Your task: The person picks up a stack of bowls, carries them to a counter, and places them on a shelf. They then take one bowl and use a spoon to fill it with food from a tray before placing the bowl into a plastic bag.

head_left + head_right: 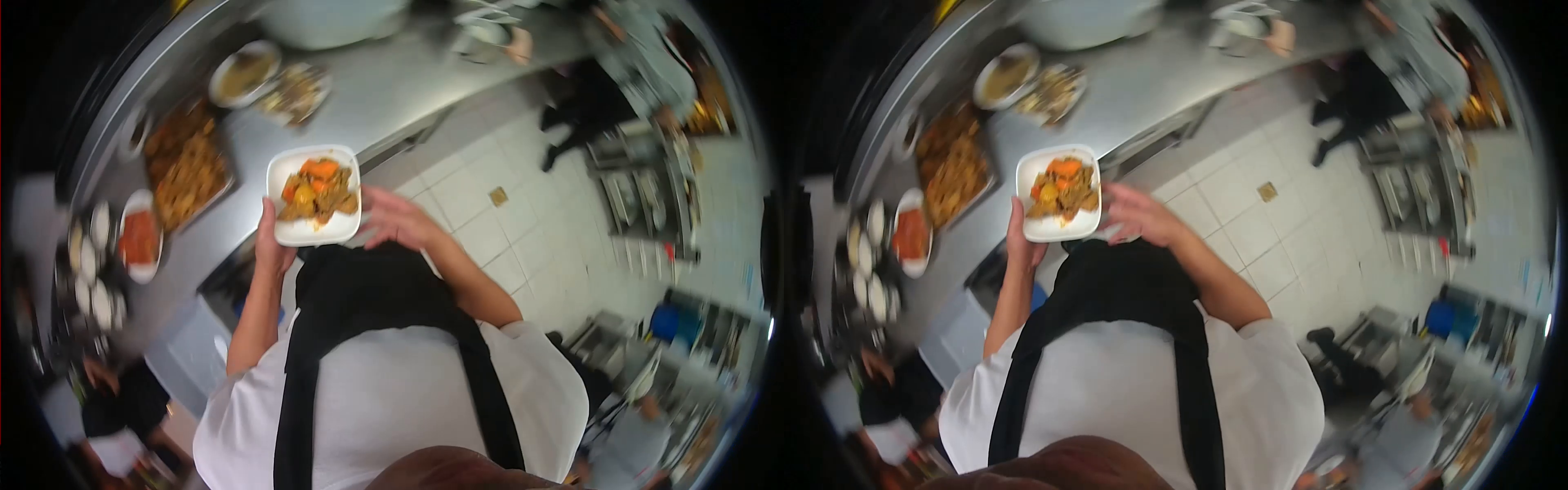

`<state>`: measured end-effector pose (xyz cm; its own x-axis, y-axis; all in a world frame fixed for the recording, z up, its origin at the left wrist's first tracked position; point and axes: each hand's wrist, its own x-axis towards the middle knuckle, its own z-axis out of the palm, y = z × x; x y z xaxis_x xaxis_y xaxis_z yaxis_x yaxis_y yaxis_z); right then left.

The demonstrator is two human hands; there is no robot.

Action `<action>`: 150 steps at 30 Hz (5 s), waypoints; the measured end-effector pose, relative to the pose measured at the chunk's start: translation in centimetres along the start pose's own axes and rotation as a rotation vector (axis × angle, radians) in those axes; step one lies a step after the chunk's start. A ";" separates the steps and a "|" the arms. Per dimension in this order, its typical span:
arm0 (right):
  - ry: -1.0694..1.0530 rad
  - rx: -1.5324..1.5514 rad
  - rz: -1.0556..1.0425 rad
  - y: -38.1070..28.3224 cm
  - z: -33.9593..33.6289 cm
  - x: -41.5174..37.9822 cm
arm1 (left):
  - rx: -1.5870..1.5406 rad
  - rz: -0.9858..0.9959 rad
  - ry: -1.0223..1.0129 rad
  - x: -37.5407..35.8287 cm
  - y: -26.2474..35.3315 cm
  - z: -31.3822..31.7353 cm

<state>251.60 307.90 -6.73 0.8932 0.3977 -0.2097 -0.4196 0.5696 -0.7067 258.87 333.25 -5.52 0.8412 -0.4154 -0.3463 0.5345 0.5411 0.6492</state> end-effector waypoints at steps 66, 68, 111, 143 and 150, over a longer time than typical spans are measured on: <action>1.771 1.102 -1.488 -27.9 -76.8 -70.4 | 0.815 -0.370 -1.881 48.7 -87.9 121.2; 1.754 1.101 -1.449 -28.1 -78.1 -75.3 | 0.860 -0.175 -1.736 48.7 -93.5 127.1; 1.875 1.235 -1.449 -46.9 -97.6 -99.9 | 2.322 1.631 0.307 113.8 -68.4 164.5; 1.823 1.009 -1.688 -27.5 -89.5 -115.8 | 1.952 -1.758 -2.832 21.2 -133.8 135.0; 1.828 1.042 -1.842 -21.1 -88.0 -127.5 | 1.019 -0.395 -3.142 6.5 -140.4 134.9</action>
<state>160.81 181.91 -24.58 -0.5919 -0.6266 -0.5070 0.7829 -0.2975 -0.5465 178.15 155.95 -7.57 -0.9452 0.2119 -0.2484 -0.0944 0.5511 0.8291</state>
